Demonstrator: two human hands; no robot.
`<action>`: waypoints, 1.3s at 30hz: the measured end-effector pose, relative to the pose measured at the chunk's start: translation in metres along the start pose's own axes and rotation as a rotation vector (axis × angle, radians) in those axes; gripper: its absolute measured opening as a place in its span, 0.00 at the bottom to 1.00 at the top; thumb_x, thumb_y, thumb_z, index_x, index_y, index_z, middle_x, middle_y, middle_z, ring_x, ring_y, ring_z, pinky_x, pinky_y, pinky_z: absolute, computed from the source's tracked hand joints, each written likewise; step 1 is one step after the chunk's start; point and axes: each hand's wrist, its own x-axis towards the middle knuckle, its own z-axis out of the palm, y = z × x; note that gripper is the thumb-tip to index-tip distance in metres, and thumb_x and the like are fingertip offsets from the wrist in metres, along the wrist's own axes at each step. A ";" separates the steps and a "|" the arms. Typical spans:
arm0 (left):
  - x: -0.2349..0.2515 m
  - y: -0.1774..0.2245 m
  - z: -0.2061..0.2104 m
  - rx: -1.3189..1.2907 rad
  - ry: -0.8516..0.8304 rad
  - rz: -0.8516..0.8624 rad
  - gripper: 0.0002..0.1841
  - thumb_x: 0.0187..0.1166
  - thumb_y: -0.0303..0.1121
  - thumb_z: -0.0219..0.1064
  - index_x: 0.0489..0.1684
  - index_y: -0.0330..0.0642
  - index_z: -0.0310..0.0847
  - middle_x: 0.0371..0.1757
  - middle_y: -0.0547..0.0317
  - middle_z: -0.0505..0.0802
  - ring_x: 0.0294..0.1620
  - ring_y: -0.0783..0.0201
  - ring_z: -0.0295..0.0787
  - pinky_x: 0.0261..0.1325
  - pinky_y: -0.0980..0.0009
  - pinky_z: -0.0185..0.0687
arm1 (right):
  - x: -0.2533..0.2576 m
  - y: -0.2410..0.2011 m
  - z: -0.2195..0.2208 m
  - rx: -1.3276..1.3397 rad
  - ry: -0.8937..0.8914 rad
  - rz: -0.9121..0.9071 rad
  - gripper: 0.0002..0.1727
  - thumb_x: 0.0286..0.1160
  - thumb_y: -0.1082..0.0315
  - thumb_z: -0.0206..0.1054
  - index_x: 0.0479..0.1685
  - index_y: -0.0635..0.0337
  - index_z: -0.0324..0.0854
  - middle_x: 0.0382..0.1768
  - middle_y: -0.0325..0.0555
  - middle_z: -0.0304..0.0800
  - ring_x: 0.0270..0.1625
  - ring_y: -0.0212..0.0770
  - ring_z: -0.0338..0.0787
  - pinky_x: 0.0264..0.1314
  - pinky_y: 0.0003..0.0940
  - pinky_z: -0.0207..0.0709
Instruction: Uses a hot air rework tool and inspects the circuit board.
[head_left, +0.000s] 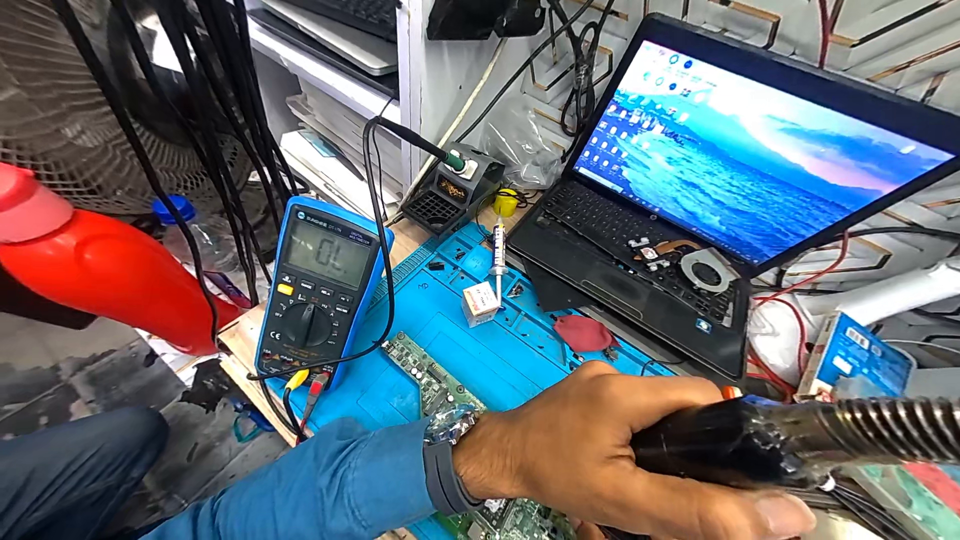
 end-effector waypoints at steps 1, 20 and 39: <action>0.000 0.000 0.000 -0.001 0.001 0.002 0.17 0.81 0.37 0.68 0.40 0.26 0.81 0.26 0.54 0.86 0.29 0.73 0.85 0.32 0.75 0.80 | 0.000 0.000 0.000 0.002 -0.002 -0.001 0.10 0.72 0.65 0.77 0.34 0.65 0.91 0.33 0.47 0.96 0.35 0.33 0.94 0.40 0.33 0.90; 0.000 0.000 0.001 0.006 -0.004 -0.004 0.16 0.81 0.36 0.68 0.41 0.26 0.82 0.26 0.54 0.87 0.29 0.73 0.85 0.32 0.75 0.80 | -0.001 0.001 0.001 0.009 0.003 0.017 0.10 0.73 0.65 0.77 0.36 0.65 0.92 0.33 0.47 0.96 0.33 0.33 0.93 0.40 0.36 0.89; 0.022 0.025 -0.007 -0.018 0.001 -0.011 0.13 0.80 0.33 0.69 0.40 0.27 0.83 0.26 0.56 0.88 0.28 0.73 0.85 0.31 0.74 0.83 | 0.000 0.008 -0.003 0.004 -0.025 -0.012 0.06 0.65 0.69 0.80 0.36 0.61 0.91 0.30 0.41 0.94 0.30 0.31 0.92 0.33 0.32 0.89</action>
